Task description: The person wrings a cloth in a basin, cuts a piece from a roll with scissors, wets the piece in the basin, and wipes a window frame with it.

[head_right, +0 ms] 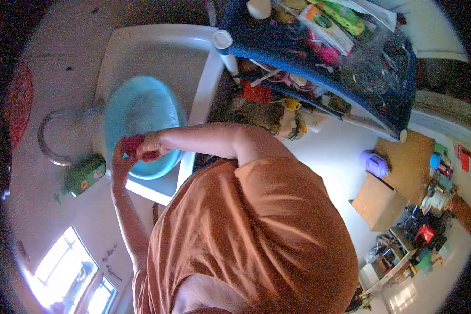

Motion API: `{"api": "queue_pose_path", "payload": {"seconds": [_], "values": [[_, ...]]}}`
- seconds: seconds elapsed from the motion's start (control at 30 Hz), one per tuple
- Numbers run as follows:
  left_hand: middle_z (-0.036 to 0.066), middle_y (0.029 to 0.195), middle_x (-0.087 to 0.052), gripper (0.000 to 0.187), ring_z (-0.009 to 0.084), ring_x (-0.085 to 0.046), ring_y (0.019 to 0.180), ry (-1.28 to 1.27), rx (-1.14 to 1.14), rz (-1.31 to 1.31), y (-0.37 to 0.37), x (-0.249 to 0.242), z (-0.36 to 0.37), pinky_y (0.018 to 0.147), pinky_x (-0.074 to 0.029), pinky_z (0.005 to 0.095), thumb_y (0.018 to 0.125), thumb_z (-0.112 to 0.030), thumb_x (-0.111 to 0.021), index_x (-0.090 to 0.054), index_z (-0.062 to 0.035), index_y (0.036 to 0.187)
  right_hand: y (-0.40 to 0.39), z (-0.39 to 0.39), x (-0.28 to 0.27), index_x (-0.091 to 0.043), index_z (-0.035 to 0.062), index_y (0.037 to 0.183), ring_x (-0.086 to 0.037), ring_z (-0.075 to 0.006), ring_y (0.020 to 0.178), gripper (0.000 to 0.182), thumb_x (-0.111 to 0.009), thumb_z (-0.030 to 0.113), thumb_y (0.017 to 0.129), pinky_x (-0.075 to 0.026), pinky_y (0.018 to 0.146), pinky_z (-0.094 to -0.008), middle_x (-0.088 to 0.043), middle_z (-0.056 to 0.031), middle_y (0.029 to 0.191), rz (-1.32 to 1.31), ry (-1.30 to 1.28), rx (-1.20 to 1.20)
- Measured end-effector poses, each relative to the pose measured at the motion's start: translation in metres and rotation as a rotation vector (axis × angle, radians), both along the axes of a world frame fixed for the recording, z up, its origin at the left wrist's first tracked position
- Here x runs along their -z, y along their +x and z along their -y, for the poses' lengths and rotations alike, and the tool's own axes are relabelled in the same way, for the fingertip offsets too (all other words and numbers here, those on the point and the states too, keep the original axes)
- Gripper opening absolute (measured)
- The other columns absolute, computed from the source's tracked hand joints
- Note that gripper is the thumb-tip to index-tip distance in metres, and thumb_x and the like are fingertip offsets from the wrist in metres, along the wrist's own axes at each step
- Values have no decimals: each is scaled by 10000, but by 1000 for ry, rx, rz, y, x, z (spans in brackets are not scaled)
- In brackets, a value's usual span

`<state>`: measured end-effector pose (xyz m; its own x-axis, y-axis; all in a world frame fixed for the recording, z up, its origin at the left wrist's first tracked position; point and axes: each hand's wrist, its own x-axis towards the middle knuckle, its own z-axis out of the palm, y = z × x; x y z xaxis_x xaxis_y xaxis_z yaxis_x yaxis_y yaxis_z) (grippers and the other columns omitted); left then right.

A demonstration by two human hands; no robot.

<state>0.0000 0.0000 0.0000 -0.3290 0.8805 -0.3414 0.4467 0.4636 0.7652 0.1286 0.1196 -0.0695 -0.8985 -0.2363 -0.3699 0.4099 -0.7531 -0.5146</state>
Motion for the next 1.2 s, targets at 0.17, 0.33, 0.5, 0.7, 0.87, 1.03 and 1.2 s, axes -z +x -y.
{"api": "queue_pose_path", "payload": {"seconds": [0.17,0.33,0.5,0.7,0.87,1.03,1.2], "values": [[168,1358,-330,1063,303,-350,1231,457,-236,549,7,-12,-13,1003,-311,418,525,-484,-796,-293,-40,1349,1,0,-43,-496,23,1055,-599,-221,833,359,-658,37,734,-532,721,-320,-591,-108,909,-12,-624,67],[219,1256,-431,712,324,-454,1128,692,-187,764,32,-56,-22,924,-395,426,694,-206,-652,-356,-36,1319,11,14,-81,-537,41,935,-563,-132,693,210,-634,69,752,-490,615,-247,-589,-59,822,-145,-682,-155],[48,654,-513,359,159,-513,637,715,-186,686,25,-65,-5,669,-449,302,842,-6,-436,-485,-2,1197,4,12,-99,-522,69,909,-399,-28,506,174,-614,60,761,-349,464,-183,-502,15,717,-87,-500,-354],[-24,563,-400,214,51,-361,495,493,-360,524,30,-75,-5,464,-316,202,889,-42,-373,-549,11,997,-8,20,-111,-435,179,678,-307,-37,392,241,-664,104,687,-192,355,-186,-328,79,509,-77,-48,-317],[14,609,-460,176,93,-434,536,425,-425,141,33,-37,-10,482,-358,241,877,-70,-405,-574,-29,904,-15,34,-83,-462,149,704,-306,-76,343,180,-637,109,694,-184,301,-245,-391,43,506,2,399,-171],[156,761,-603,165,309,-600,709,467,-421,-365,29,13,-18,639,-469,356,832,-62,-433,-586,-20,876,-24,36,-17,-543,101,942,-548,-250,712,282,-608,273,729,-411,608,-378,-585,-104,802,-447,1453,-206],[218,768,-603,146,405,-583,751,348,-525,-430,36,31,-27,653,-471,436,812,-69,-438,-580,-40,832,-28,40,10,-534,84,1087,-531,-310,1008,383,-547,327,791,-412,846,-402,-566,-175,1079,-432,1752,-270]]}}
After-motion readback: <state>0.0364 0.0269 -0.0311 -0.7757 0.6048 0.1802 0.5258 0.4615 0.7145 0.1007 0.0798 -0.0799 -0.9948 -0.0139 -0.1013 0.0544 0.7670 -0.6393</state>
